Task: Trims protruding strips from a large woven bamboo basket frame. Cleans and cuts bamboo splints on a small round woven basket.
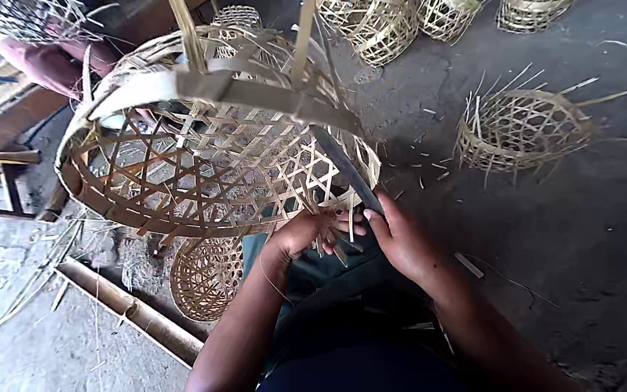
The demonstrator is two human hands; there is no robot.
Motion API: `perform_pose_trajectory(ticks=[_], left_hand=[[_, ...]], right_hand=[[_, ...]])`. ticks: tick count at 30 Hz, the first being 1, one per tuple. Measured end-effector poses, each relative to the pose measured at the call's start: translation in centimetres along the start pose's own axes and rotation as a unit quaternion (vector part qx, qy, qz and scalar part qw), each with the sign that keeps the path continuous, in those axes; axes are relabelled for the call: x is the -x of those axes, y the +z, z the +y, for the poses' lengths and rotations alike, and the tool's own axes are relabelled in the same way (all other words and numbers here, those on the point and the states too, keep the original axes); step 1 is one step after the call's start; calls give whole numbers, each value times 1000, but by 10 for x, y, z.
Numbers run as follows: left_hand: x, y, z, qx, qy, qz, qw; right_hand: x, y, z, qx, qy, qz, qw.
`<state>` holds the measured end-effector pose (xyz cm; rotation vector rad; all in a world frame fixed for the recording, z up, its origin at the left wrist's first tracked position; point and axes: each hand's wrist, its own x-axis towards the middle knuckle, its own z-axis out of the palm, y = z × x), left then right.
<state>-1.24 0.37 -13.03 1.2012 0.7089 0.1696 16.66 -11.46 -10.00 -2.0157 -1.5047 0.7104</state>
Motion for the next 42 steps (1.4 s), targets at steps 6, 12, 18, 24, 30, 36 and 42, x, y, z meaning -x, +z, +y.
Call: perform_pose_trajectory(ticks=[6, 12, 18, 24, 30, 36, 42], left_hand=[[-30, -8, -39, 192, 29, -5, 981], [-32, -9, -42, 155, 24, -18, 988], [-33, -12, -42, 119, 36, -9, 992], [-34, -10, -42, 82, 34, -24, 996], [-29, 8, -46, 67, 87, -20, 994], [9, -2, -15, -1, 123, 94, 988], [10, 5, 9, -82, -22, 123, 989]], right_hand=[[-1, 10, 25, 20, -8, -55, 998], [-2, 39, 35, 17, -2, -52, 999], [-19, 36, 21, 44, 37, -104, 993], [-30, 33, 12, 59, 55, -141, 987], [-49, 37, 33, -62, 54, -147, 986], [-20, 17, 32, -53, 57, -52, 996], [-6, 1, 15, 20, 30, 6, 999]])
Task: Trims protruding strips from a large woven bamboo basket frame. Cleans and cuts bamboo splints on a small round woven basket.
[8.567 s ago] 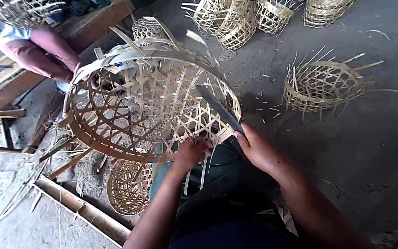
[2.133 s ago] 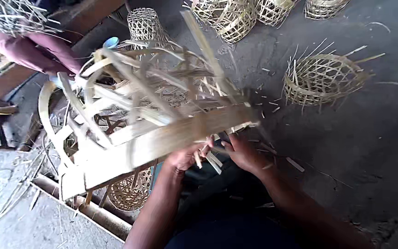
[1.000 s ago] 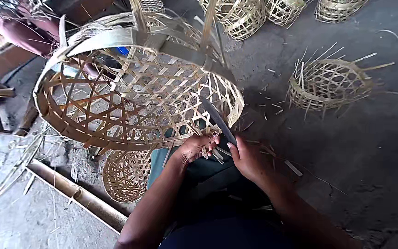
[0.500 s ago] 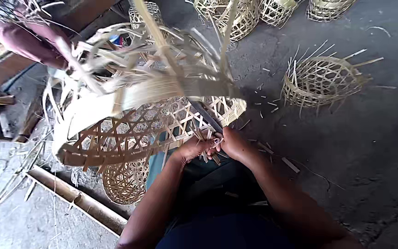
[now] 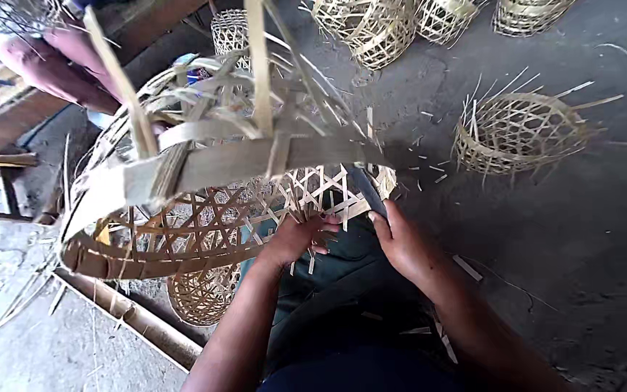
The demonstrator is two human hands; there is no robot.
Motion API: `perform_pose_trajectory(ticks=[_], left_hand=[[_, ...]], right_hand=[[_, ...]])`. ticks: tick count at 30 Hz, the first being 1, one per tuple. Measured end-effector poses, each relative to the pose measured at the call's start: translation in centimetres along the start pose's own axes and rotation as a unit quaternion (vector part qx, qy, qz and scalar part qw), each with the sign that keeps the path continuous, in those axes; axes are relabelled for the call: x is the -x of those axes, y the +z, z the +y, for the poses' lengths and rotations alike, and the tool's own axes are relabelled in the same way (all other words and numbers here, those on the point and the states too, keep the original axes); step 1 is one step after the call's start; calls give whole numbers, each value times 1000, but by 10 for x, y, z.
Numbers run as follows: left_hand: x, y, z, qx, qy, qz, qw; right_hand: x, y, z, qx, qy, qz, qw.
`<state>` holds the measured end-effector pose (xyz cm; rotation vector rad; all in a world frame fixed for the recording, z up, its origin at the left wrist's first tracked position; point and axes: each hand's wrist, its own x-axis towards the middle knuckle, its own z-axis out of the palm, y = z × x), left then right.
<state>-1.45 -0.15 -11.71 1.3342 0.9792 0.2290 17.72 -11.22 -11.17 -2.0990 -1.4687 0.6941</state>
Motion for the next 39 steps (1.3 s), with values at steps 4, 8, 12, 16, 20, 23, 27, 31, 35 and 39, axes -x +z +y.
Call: perform_pose_trajectory(ticks=[4, 8, 12, 16, 20, 23, 27, 31, 35, 39], left_hand=[[-1, 6, 11, -16, -36, -38, 998], [-10, 12, 5, 46, -38, -74, 996], [-25, 9, -16, 159, -40, -95, 982], [-35, 9, -32, 199, -27, -92, 975], [-38, 13, -33, 210, -37, -69, 975], [-38, 10, -34, 235, -38, -63, 969], [-40, 11, -36, 194, -23, -65, 979], [-46, 8, -45, 168, 8, -78, 983], [-50, 0, -50, 173, 34, -104, 979], [-44, 6, -51, 105, 57, -151, 981]], right_hand=[[3, -5, -6, 11, -14, 48, 999], [3, -5, -6, 4, 2, 59, 998], [8, -4, 2, 7, -22, 58, 998], [15, -6, 3, 28, -51, 58, 997], [14, -1, 16, -9, -57, 2, 998], [12, 14, 24, -8, -42, -72, 997], [1, 27, 25, -23, -13, -109, 994], [-21, 38, 13, 1, -4, -125, 992], [-33, 37, 5, 3, -17, -136, 991], [-43, 39, 1, -9, 1, -147, 989]])
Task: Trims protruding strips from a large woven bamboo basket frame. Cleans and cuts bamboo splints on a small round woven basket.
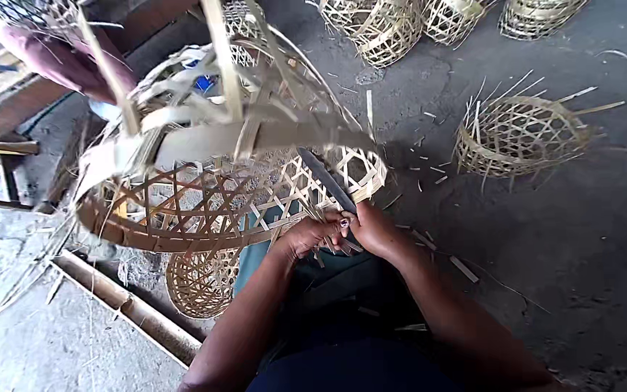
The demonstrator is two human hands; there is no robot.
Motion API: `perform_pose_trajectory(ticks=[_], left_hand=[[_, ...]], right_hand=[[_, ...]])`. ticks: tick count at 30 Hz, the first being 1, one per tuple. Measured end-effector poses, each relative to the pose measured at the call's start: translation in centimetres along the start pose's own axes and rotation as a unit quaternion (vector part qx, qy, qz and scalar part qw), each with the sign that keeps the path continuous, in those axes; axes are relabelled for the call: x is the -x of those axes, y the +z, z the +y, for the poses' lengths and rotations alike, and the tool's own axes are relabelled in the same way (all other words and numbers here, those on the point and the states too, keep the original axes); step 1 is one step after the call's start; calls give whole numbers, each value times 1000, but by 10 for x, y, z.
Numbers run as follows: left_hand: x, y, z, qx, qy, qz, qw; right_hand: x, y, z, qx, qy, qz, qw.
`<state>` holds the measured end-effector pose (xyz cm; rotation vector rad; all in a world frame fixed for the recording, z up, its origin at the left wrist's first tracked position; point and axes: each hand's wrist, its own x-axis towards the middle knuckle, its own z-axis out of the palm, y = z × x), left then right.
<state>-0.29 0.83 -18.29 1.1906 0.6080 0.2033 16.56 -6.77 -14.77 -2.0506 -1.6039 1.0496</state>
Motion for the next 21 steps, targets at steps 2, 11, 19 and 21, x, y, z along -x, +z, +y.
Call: perform_pose_trajectory(ticks=[2, 11, 19, 21], left_hand=[[4, 5, 4, 14, -2, 17, 1000], [29, 100, 116, 54, 260, 53, 963], [15, 124, 98, -531, 155, -86, 829], [26, 92, 82, -469, 138, 2, 872]], right_hand=[[-5, 1, 5, -47, -18, -1, 999], [-5, 9, 23, -287, -55, -9, 956], [-31, 40, 76, -325, -185, 93, 923], [-2, 2, 50, -258, -40, 31, 965]])
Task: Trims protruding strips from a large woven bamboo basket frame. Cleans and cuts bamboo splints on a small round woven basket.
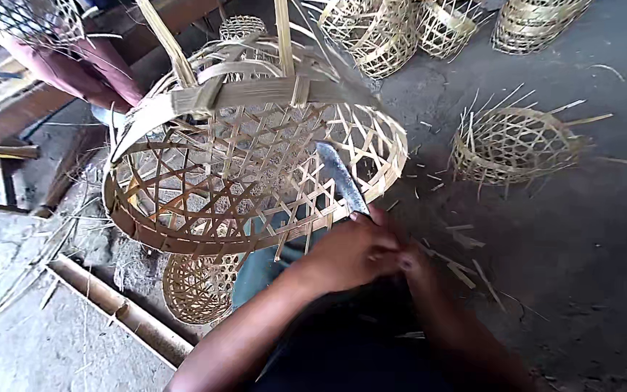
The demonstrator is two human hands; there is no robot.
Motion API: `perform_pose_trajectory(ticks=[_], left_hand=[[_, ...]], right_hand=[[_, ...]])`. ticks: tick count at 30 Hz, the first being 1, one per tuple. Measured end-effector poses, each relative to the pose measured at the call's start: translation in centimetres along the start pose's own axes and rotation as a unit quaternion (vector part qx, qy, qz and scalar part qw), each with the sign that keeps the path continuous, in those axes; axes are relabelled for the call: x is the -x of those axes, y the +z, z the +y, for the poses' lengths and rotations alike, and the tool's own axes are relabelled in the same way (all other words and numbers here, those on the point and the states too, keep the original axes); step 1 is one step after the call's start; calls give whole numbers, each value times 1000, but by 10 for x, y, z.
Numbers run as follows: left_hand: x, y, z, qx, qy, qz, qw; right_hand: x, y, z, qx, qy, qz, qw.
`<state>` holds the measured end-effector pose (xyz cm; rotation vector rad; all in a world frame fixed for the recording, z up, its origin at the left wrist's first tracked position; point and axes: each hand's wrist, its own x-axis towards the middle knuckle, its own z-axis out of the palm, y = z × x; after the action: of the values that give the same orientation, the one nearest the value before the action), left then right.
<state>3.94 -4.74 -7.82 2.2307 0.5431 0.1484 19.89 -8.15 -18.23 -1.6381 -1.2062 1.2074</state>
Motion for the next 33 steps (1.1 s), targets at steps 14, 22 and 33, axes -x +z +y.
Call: perform_pose_trajectory(ticks=[14, 22, 33], left_hand=[[14, 16, -114, 536, -162, 67, 826], [4, 18, -117, 504, -182, 47, 843], [30, -4, -89, 281, -112, 152, 941]], right_hand=[[44, 1, -43, 230, -36, 63, 971], [39, 20, -15, 257, -11, 31, 966], [9, 5, -15, 51, 9, 66, 997]])
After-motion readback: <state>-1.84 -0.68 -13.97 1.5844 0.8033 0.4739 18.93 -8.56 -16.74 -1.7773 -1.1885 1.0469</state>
